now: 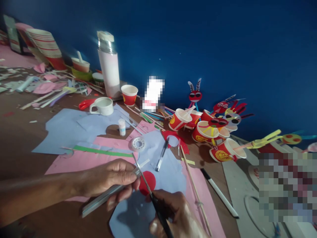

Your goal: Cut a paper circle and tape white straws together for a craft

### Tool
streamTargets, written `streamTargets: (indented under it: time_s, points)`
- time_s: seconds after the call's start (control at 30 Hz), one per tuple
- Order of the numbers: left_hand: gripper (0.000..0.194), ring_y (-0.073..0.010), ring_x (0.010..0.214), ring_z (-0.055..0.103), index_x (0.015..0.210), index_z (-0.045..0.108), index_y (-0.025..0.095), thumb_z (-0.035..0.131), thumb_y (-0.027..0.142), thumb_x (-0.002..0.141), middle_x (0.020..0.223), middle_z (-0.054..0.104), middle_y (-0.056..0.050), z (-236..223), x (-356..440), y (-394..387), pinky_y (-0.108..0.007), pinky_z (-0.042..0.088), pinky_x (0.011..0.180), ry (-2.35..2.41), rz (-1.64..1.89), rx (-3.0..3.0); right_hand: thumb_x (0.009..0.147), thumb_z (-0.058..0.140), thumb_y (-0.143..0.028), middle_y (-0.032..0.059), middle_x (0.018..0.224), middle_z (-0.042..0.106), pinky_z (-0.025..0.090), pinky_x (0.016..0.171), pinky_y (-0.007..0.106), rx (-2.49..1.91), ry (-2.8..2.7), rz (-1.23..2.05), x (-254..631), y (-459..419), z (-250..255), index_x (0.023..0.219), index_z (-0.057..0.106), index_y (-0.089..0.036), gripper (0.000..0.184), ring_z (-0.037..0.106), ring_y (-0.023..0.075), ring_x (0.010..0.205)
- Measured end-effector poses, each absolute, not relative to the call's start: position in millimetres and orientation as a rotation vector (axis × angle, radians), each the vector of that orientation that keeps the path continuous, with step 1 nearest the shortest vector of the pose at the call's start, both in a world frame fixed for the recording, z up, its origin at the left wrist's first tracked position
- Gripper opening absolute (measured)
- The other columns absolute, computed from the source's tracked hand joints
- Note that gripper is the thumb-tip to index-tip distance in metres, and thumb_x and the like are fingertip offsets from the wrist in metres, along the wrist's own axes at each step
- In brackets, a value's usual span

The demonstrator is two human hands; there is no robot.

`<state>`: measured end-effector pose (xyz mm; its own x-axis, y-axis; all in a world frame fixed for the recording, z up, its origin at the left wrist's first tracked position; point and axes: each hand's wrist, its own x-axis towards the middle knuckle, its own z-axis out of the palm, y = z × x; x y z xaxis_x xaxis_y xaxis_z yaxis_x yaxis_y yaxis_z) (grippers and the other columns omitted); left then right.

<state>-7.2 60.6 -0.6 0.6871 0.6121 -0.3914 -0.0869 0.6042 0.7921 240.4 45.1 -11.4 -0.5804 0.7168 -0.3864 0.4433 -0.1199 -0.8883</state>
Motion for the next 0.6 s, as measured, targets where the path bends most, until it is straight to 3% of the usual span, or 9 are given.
streamTargets:
  time_s: [0.2, 0.37, 0.5, 0.6]
  points:
    - [0.025, -0.0053, 0.036, 0.040, 0.080, 0.059, 0.015, 0.047, 0.036, 0.089, 0.055, 0.053, 0.004, -0.1, -6.9, 60.5, -0.018, 0.032, 0.039, 0.665, 0.464, 0.827, 0.066, 0.066, -0.061, -0.0038, 0.053, 0.040, 0.028, 0.043, 0.020, -1.311, -1.964, 1.710, 239.5, 47.5, -13.8, 0.094, 0.066, -0.015, 0.054, 0.033, 0.0073, 0.047]
    - [0.025, -0.0050, 0.035, 0.041, 0.080, 0.056, 0.015, 0.048, 0.038, 0.088, 0.058, 0.054, 0.003, -3.8, -6.6, 58.9, -0.017, 0.031, 0.036, 0.731, 0.505, 0.840, 0.065, 0.066, -0.062, -0.0041, 0.054, 0.045, 0.030, 0.039, 0.019, -1.400, -1.876, 1.794, 245.7, 51.5, -11.4, 0.104, 0.063, -0.014, 0.063, 0.038, 0.0063, 0.040]
    - [0.030, -0.0061, 0.037, 0.042, 0.081, 0.056, 0.016, 0.049, 0.044, 0.086, 0.057, 0.052, 0.003, -2.2, -5.8, 57.3, -0.017, 0.035, 0.037, 0.778, 0.534, 0.842, 0.069, 0.069, -0.042, -0.0057, 0.057, 0.047, 0.037, 0.048, 0.020, -1.612, -2.002, 1.311, 263.2, 56.6, 6.6, 0.113, 0.059, -0.020, 0.050, 0.043, 0.0091, 0.050]
    - [0.029, -0.0057, 0.038, 0.042, 0.082, 0.055, 0.017, 0.053, 0.046, 0.084, 0.058, 0.053, 0.003, 3.8, -3.1, 55.3, -0.017, 0.036, 0.038, 0.826, 0.538, 0.788, 0.073, 0.064, -0.033, -0.0025, 0.063, 0.061, 0.043, 0.055, 0.021, -1.766, -2.139, 0.884, 283.2, 54.0, 17.5, 0.117, 0.058, -0.024, 0.045, 0.054, 0.0135, 0.058]
